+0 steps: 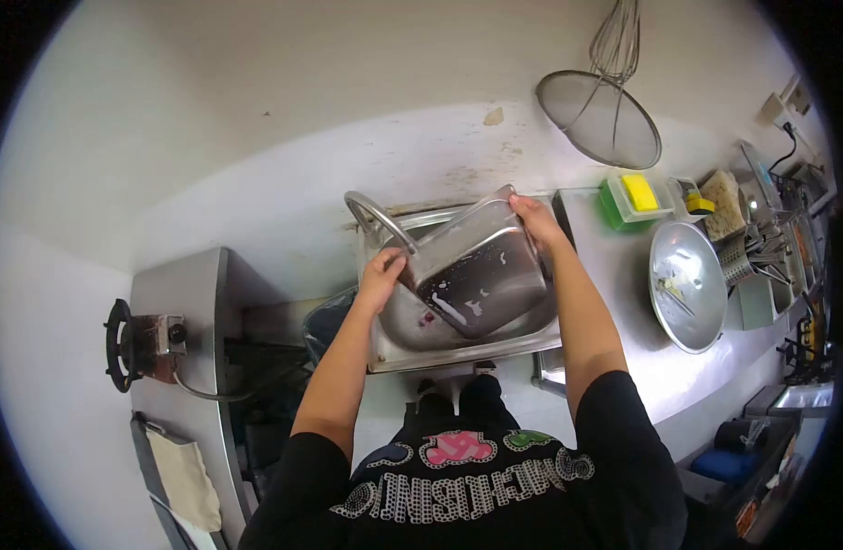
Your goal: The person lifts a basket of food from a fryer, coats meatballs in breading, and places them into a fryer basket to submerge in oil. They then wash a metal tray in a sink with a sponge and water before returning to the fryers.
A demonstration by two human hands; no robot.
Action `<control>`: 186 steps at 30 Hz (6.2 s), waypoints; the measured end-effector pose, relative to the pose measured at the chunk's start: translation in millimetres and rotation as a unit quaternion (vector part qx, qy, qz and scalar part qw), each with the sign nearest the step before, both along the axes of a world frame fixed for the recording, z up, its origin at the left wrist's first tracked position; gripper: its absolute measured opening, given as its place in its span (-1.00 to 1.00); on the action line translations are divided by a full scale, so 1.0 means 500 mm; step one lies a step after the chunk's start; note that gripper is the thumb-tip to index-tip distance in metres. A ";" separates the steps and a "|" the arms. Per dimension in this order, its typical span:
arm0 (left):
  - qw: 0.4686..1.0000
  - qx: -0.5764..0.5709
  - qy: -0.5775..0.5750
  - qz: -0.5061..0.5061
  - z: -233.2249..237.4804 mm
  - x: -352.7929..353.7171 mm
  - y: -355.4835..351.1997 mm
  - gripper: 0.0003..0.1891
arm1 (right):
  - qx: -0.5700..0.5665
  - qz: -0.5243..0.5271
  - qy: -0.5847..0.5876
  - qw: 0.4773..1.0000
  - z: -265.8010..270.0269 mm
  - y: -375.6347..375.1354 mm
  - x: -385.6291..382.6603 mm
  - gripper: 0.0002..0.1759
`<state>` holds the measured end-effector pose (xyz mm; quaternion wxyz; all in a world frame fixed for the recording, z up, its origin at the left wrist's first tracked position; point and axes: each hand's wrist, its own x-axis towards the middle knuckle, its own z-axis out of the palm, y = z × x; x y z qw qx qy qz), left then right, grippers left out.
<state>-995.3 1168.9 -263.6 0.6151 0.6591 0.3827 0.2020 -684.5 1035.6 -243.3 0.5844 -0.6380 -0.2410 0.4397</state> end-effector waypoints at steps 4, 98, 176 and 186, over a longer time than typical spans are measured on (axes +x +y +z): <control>0.976 0.133 0.113 -0.126 0.048 -0.022 0.014 -0.70 | -0.048 0.058 0.012 0.997 0.045 0.052 -0.018 -0.66; 0.986 -0.089 -0.028 0.138 -0.137 -0.018 -0.015 -0.70 | -0.218 -0.253 -0.082 0.939 -0.178 -0.128 -0.161 -0.29; 0.951 -0.289 -0.037 -0.104 -0.133 0.010 -0.087 -0.21 | 0.011 -0.129 0.162 0.978 0.111 -0.326 -0.118 -0.19; 0.993 0.045 0.081 -0.068 -0.182 0.128 -0.041 -0.60 | 0.097 -0.257 0.005 0.962 0.099 -0.346 -0.184 -0.02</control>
